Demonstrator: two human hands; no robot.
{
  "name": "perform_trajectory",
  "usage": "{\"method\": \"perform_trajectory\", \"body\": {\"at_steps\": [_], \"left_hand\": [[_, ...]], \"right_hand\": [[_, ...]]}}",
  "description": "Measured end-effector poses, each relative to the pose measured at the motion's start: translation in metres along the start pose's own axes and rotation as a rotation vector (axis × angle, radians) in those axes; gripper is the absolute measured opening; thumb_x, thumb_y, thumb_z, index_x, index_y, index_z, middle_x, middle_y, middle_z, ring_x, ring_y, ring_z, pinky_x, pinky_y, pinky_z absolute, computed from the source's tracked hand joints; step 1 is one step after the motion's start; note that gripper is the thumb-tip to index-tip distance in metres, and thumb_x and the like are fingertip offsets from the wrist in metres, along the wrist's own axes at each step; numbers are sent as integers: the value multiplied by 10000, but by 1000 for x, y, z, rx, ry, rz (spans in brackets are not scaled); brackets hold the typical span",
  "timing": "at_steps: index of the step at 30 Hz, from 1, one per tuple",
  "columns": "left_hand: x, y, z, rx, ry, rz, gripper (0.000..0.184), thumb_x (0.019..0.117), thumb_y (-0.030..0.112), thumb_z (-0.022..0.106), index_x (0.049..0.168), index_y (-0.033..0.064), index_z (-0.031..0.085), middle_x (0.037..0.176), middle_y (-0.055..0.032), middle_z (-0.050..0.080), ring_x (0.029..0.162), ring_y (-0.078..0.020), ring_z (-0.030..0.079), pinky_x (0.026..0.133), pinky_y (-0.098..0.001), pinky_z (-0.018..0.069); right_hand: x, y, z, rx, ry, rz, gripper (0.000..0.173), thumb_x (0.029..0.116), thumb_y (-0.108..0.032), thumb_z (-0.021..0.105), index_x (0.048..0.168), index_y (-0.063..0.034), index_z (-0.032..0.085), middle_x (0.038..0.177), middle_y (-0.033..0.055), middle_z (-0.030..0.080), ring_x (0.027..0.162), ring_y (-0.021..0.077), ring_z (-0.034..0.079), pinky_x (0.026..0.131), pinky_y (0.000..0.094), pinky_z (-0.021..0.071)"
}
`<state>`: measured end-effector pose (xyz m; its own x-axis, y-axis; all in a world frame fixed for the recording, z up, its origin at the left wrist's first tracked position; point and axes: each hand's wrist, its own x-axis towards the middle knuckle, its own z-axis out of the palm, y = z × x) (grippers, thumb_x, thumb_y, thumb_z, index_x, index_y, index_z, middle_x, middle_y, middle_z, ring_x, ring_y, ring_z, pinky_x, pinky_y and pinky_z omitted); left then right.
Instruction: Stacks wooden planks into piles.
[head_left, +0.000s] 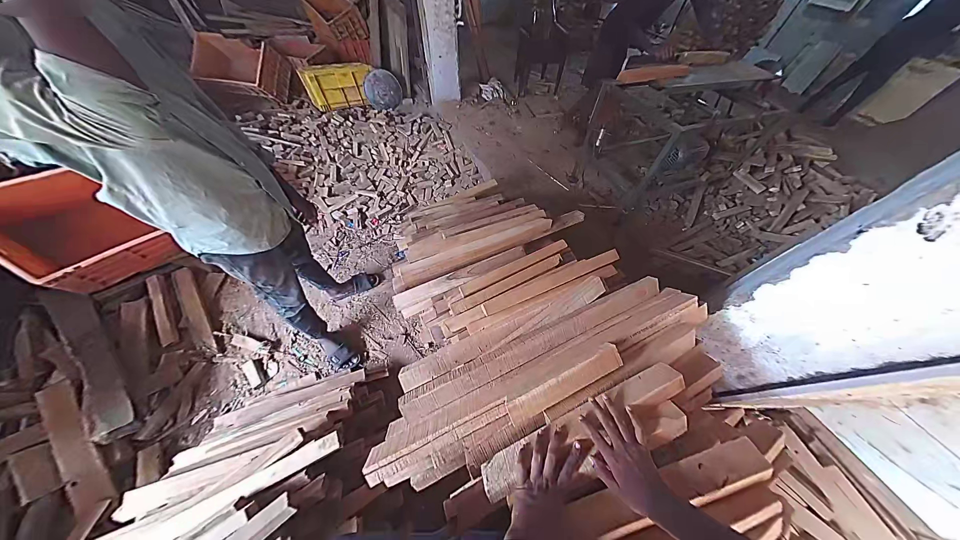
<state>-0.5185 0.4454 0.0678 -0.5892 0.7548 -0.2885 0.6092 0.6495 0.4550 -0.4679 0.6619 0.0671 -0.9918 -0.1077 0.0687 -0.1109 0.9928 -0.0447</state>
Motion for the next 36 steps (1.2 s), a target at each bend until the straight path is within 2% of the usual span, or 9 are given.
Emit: {"method": "perform_trajectory", "body": {"at_steps": [2, 6, 11, 15, 19, 22, 25, 30, 36], "left_hand": [[4, -1, 0, 14, 26, 11, 1183, 654, 276, 906, 1631, 369, 246, 1715, -86, 181, 1536, -445, 213, 1135, -700, 273], [5, -4, 2, 35, 56, 12, 1199, 635, 284, 921, 1628, 368, 255, 1711, -100, 189, 1526, -446, 242, 1116, -699, 300], [8, -3, 0, 16, 1, 11, 1180, 700, 165, 875, 1638, 380, 194, 1723, -101, 127, 1549, -439, 174, 1139, -702, 257], [3, -7, -4, -92, 1, 45, 1241, 618, 318, 942, 1637, 340, 234, 1720, -122, 131, 1552, -447, 146, 1149, -720, 210], [7, -14, 2, -151, 39, 45, 681, 980, 489, 574, 1602, 401, 311, 1707, -94, 208, 1552, -437, 170, 1158, -718, 193], [8, -8, 0, -91, 75, 13, 549, 1066, 429, 454, 1593, 450, 300, 1683, -128, 266, 1528, -449, 240, 1150, -694, 232], [17, -6, -15, -105, 205, 25, 625, 1022, 428, 558, 1601, 367, 331, 1597, -205, 397, 1466, -470, 355, 1135, -723, 246], [58, 6, -18, -105, 282, 61, 855, 855, 469, 743, 1597, 279, 366, 1672, -159, 282, 1556, -418, 188, 1212, -660, 184], [65, 9, -11, -147, 164, -41, 829, 841, 550, 729, 1575, 400, 375, 1698, -96, 238, 1573, -374, 146, 1210, -646, 195]], "right_hand": [[-5, 1, -12, 126, -9, -44, 573, 935, -451, 632, 1452, -207, 595, 1603, 211, 405, 1509, 448, 317, 1145, 722, 281], [-44, -12, -35, 140, -112, -279, 458, 849, -361, 783, 1253, -161, 702, 1313, 152, 657, 1286, 400, 578, 1033, 587, 487], [-58, -17, -38, 89, -437, -141, 631, 845, -241, 807, 1427, -129, 590, 1403, 220, 592, 1308, 440, 557, 1067, 615, 451], [-55, -17, -36, 84, -407, -158, 619, 871, -245, 792, 1427, -78, 577, 1347, 257, 618, 1248, 467, 595, 1046, 674, 437], [-61, -18, -33, -62, -357, -234, 668, 777, -94, 819, 1408, -93, 602, 1351, 200, 642, 1249, 465, 600, 1014, 685, 442], [-68, -14, -30, -133, -222, -300, 728, 719, -136, 840, 1410, -164, 613, 1322, 147, 663, 1199, 424, 634, 978, 653, 474], [-68, -10, -23, -166, -176, -338, 578, 767, -267, 820, 1319, -170, 677, 1308, 114, 677, 1189, 396, 646, 960, 637, 486], [-70, -3, -17, -93, -251, -336, 534, 900, -374, 705, 1386, -172, 617, 1322, 107, 675, 1243, 373, 625, 974, 608, 510], [-72, -6, -17, 2, -301, -296, 508, 951, -366, 658, 1433, -223, 584, 1349, 121, 662, 1303, 409, 583, 985, 653, 493]]}}
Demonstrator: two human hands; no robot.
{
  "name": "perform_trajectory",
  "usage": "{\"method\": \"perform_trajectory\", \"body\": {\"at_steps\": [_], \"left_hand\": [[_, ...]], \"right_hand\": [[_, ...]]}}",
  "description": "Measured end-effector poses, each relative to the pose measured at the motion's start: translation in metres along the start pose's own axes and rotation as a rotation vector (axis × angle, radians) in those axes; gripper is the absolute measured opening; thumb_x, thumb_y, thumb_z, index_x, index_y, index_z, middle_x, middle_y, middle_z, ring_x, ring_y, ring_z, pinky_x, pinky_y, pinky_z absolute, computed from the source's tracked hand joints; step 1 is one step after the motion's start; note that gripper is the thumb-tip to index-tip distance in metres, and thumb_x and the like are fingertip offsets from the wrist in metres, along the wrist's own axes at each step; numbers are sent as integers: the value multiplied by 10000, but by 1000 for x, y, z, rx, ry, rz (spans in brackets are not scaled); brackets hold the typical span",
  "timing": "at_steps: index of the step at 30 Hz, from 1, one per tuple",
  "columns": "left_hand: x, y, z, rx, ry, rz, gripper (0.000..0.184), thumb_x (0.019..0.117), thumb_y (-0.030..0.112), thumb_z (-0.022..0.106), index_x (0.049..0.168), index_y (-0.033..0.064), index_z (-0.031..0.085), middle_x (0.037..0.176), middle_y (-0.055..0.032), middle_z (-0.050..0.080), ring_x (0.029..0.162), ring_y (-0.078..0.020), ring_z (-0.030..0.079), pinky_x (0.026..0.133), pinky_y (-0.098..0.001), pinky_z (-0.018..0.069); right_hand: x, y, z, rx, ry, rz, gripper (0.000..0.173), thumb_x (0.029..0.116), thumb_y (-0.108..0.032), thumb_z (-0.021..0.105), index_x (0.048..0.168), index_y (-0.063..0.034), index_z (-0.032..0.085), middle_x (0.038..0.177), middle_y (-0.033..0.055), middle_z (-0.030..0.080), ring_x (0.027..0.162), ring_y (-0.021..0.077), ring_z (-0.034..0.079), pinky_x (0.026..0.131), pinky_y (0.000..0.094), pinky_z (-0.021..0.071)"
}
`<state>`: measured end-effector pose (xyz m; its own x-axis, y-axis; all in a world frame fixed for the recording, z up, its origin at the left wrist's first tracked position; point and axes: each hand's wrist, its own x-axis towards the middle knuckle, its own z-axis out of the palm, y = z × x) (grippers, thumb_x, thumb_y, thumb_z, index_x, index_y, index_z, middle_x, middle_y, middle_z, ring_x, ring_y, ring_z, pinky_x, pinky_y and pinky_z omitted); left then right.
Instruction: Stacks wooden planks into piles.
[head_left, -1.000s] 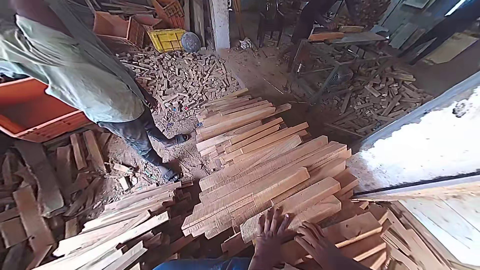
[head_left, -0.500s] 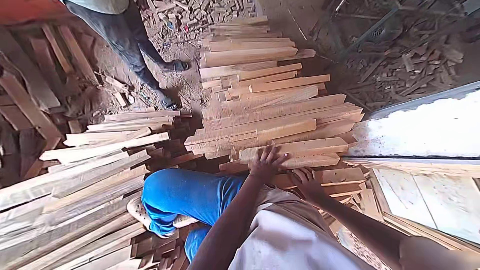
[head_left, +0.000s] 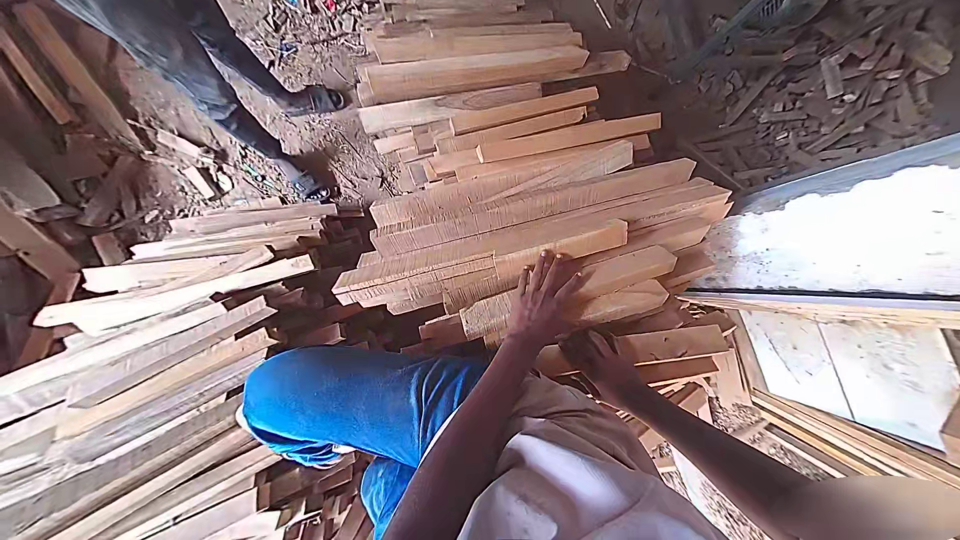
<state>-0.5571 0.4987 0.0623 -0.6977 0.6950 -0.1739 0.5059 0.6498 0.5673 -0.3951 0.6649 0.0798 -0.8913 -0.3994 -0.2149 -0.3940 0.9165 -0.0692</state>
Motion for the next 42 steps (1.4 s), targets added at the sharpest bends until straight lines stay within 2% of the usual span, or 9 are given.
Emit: {"method": "perform_trajectory", "body": {"at_steps": [3, 8, 13, 19, 23, 26, 31, 36, 42], "left_hand": [[1, -2, 4, -36, 38, 27, 832, 835, 595, 728, 1568, 395, 389, 1698, -96, 238, 1571, -381, 154, 1206, -658, 202], [2, -7, 5, -183, 181, 69, 736, 843, 432, 772, 1518, 339, 493, 1659, -138, 325, 1553, -410, 206, 1191, -689, 211], [1, -8, 2, -250, 50, 79, 796, 831, 439, 793, 1543, 325, 457, 1680, -136, 271, 1573, -383, 144, 1211, -680, 147], [5, -7, 8, -198, 41, 82, 807, 811, 456, 795, 1537, 354, 456, 1693, -92, 251, 1587, -345, 81, 1218, -671, 113], [5, -8, -1, -209, 6, 88, 792, 844, 454, 776, 1550, 330, 439, 1698, -97, 233, 1588, -348, 58, 1213, -680, 103], [2, -6, 1, -201, 12, 90, 787, 852, 472, 763, 1554, 336, 433, 1695, -103, 241, 1587, -354, 59, 1213, -677, 103], [1, -7, 1, -191, 26, 69, 800, 846, 507, 753, 1558, 363, 418, 1687, -104, 263, 1579, -370, 112, 1207, -688, 133], [-6, -6, -3, -51, 181, 63, 828, 786, 577, 768, 1472, 175, 533, 1436, -187, 561, 1305, -413, 530, 1007, -605, 439], [-8, -8, -4, -30, 148, 41, 804, 783, 616, 747, 1399, 130, 569, 1402, -156, 575, 1281, -366, 542, 977, -559, 455]], "right_hand": [[1, 2, 1, -9, 71, -21, 485, 934, -379, 662, 1390, -225, 606, 1214, 161, 689, 1120, 392, 667, 916, 614, 521], [10, 14, -3, -46, 1, -67, 544, 864, -378, 716, 1349, -139, 657, 1225, 199, 690, 1115, 413, 667, 914, 613, 515], [13, 28, -25, -16, -10, -135, 413, 879, -336, 691, 1211, -90, 702, 1110, 224, 687, 1001, 435, 677, 847, 623, 528], [-32, 106, -97, -31, -263, 62, 662, 831, -85, 775, 1421, 42, 503, 1325, 318, 579, 1196, 513, 597, 980, 612, 519], [-28, 146, -141, -107, -207, 334, 747, 876, -55, 713, 1493, 142, 341, 1425, 401, 462, 1288, 553, 523, 1066, 607, 462], [15, 157, -163, -143, -79, 426, 781, 935, -89, 664, 1565, 103, 244, 1475, 419, 393, 1325, 597, 456, 1076, 688, 396], [145, 131, -165, -243, 20, 236, 717, 921, -61, 734, 1544, 11, 385, 1442, 330, 484, 1309, 534, 499, 1043, 680, 426], [245, 111, -123, -241, -12, 133, 697, 902, 91, 651, 1513, -218, 523, 1505, 228, 495, 1382, 492, 451, 1065, 672, 402], [216, 80, -65, 77, -23, 366, 495, 1086, -384, 436, 1513, -147, 512, 1589, 237, 393, 1468, 436, 371, 1161, 635, 316]]}}
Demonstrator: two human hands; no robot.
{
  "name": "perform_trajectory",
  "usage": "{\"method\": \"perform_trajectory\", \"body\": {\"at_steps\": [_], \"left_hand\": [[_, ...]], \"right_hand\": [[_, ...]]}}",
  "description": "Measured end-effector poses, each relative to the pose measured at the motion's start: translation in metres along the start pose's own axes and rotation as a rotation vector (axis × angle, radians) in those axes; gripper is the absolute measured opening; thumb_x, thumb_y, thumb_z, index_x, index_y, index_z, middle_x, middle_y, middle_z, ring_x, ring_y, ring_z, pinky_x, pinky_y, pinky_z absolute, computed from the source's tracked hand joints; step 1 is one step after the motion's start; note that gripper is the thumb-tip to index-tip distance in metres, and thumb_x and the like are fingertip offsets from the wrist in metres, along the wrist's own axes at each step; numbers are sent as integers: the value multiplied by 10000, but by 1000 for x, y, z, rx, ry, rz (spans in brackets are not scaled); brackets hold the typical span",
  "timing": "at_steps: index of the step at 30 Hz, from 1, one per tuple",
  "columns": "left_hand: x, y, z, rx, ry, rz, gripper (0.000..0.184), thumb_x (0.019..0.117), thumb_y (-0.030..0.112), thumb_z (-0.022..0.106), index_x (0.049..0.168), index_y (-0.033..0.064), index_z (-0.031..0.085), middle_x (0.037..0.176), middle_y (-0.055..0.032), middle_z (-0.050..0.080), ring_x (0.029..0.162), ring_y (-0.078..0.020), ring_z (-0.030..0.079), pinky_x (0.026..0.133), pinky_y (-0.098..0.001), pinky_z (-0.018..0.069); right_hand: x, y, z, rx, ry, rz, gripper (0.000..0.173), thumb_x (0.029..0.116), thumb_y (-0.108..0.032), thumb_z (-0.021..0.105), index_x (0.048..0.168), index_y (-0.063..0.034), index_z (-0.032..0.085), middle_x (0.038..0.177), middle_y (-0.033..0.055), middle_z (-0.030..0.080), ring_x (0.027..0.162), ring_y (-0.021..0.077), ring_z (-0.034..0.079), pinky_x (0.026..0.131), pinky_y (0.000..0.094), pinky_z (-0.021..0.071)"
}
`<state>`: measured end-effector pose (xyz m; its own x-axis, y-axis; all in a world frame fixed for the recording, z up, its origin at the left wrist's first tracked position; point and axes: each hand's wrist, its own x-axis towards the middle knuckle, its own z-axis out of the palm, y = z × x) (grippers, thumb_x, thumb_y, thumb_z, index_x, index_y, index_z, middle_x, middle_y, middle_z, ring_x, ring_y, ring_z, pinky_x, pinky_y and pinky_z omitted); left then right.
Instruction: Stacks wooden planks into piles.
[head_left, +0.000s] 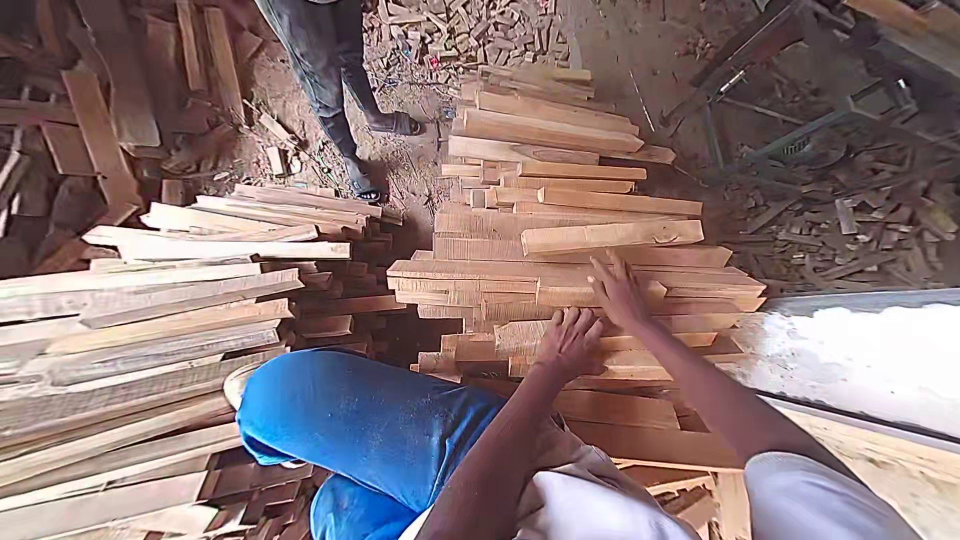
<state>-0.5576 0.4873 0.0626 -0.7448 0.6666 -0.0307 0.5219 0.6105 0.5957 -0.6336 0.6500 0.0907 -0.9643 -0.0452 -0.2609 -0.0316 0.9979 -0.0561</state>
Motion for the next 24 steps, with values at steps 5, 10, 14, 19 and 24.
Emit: {"method": "perform_trajectory", "body": {"at_steps": [5, 10, 14, 19, 24], "left_hand": [[-1, 0, 3, 5, 3, 9, 737, 786, 607, 747, 1314, 111, 612, 1355, -153, 607, 1253, -366, 562, 946, -556, 461], [2, 0, 3, -36, 2, 20, 702, 801, 564, 755, 1320, 113, 613, 1370, -148, 611, 1279, -370, 556, 945, -581, 462], [0, 3, -3, -153, -72, -18, 681, 834, 486, 772, 1390, 136, 592, 1412, -149, 586, 1299, -387, 537, 981, -617, 441], [12, 5, -14, -223, -239, -108, 714, 859, 463, 755, 1477, 191, 524, 1447, -156, 549, 1348, -417, 484, 983, -695, 414], [21, 8, -21, -193, -346, -118, 742, 875, 485, 738, 1514, 212, 477, 1445, -164, 533, 1341, -414, 479, 965, -673, 423]], "right_hand": [[-28, 5, 31, 43, 140, 15, 458, 1083, -349, 418, 1471, -161, 573, 1618, 224, 365, 1524, 448, 266, 1192, 659, 232], [-24, 13, 32, 138, 227, -45, 427, 1063, -304, 424, 1367, -118, 659, 1555, 190, 478, 1505, 444, 318, 1163, 677, 272], [-28, 14, 34, 192, 243, -73, 416, 1053, -276, 422, 1289, -75, 700, 1467, 186, 573, 1462, 480, 375, 1159, 686, 288], [-26, 19, 37, 187, 242, -120, 481, 1030, -252, 346, 1324, -46, 667, 1406, 148, 635, 1443, 458, 421, 1128, 691, 314], [-24, 25, 44, 204, 284, -117, 481, 1015, -271, 347, 1289, -75, 690, 1434, 140, 616, 1440, 442, 431, 1090, 683, 348]]}}
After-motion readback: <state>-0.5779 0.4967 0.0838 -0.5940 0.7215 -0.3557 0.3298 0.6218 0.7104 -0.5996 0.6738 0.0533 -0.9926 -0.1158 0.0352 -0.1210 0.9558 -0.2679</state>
